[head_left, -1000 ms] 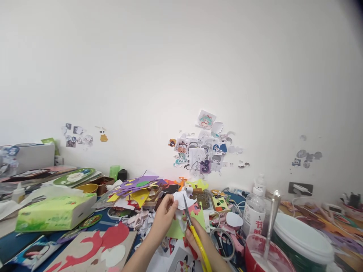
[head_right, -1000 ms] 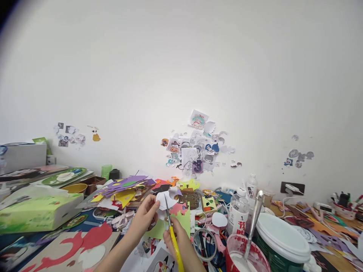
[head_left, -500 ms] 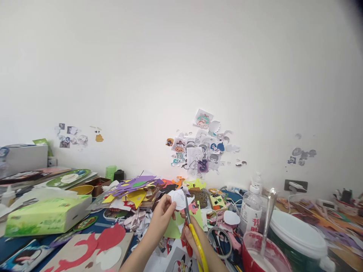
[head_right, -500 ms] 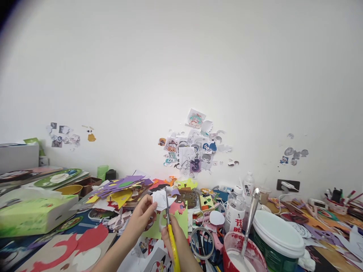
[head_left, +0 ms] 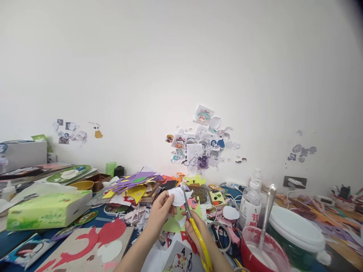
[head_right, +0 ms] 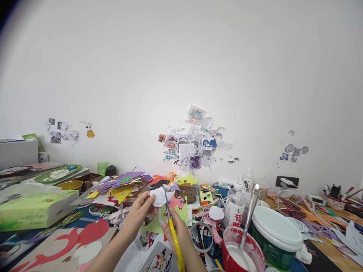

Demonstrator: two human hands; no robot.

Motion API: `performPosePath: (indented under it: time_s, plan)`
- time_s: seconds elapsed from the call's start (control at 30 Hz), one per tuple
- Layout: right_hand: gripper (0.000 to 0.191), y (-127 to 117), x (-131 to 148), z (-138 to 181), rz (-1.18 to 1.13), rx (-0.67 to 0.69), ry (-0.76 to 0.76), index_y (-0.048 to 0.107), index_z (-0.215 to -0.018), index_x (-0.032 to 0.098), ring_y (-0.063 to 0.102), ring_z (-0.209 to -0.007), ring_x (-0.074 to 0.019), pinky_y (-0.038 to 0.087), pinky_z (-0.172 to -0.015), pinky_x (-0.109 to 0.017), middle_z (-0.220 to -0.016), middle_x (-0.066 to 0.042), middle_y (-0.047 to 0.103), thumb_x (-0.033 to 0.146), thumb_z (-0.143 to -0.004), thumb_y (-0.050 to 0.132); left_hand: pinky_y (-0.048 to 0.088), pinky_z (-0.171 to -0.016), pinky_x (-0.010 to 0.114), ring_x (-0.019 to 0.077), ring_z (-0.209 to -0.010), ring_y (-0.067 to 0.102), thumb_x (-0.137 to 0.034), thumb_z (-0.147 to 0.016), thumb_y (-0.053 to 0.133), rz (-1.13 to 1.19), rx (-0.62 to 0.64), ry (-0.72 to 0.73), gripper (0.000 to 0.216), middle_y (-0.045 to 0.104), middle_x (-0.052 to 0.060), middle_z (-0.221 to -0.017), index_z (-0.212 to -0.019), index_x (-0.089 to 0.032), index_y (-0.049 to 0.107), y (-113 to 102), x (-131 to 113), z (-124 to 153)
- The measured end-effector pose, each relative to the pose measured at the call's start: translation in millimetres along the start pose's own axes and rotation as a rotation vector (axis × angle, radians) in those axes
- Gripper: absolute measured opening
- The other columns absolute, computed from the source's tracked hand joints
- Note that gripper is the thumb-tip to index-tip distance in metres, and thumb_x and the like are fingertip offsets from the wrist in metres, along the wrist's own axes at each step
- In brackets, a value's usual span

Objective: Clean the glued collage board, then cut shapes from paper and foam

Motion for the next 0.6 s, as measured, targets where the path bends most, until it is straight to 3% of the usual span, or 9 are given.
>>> performPosePath:
  time_s: [0.13,0.23,0.37,0.6]
  plan:
    - [0.03,4,2,-1,-0.014,0.05,-0.038,0.055,-0.111,0.016,0.058,-0.093,-0.0201,0.049,-0.08,-0.039,-0.11,-0.006,0.057,0.035,-0.089,0.051,0.032,-0.04,0.021,0.0116,-0.038,0.046,-0.055,-0.071,0.055,0.01,-0.059,0.005,0.044,0.052,-0.007,-0.044,-0.094,-0.019,0.044,-3,-3,0]
    - [0.039,4,2,-2,-0.027,0.066,-0.056,0.058,-0.105,0.018,0.058,-0.087,-0.0212,0.047,-0.077,-0.034,-0.096,-0.004,0.061,0.05,-0.084,0.052,0.034,-0.04,0.021,0.0121,-0.037,0.046,-0.055,-0.069,0.057,-0.011,-0.063,0.024,0.055,0.052,-0.007,-0.043,-0.107,-0.019,0.038,-4,-9,1]
    - [0.052,4,1,-2,-0.047,0.066,-0.054,0.059,-0.099,0.02,0.055,-0.077,-0.0209,0.045,-0.069,-0.029,-0.081,-0.004,0.059,0.065,-0.074,0.051,0.034,-0.039,0.021,0.0118,-0.037,0.046,-0.056,-0.068,0.057,-0.037,-0.049,0.045,0.059,0.052,-0.008,-0.044,-0.109,-0.019,0.036,-4,-12,2]
    - [0.057,6,0,-2,-0.095,0.073,-0.019,0.06,-0.097,0.02,0.05,-0.063,-0.0172,0.044,-0.06,-0.028,-0.071,-0.002,0.053,0.07,-0.07,0.05,0.033,-0.038,0.02,0.0113,-0.036,0.046,-0.054,-0.07,0.056,-0.04,-0.066,0.049,0.057,0.049,-0.008,-0.045,-0.112,-0.019,0.038,-7,-11,1]
Point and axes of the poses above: each hand's wrist, its own z-axis away from the middle knuckle, its own y-axis out of the palm, x = y × z, the point moved 6 cm from there along -z, towards the middle knuckle
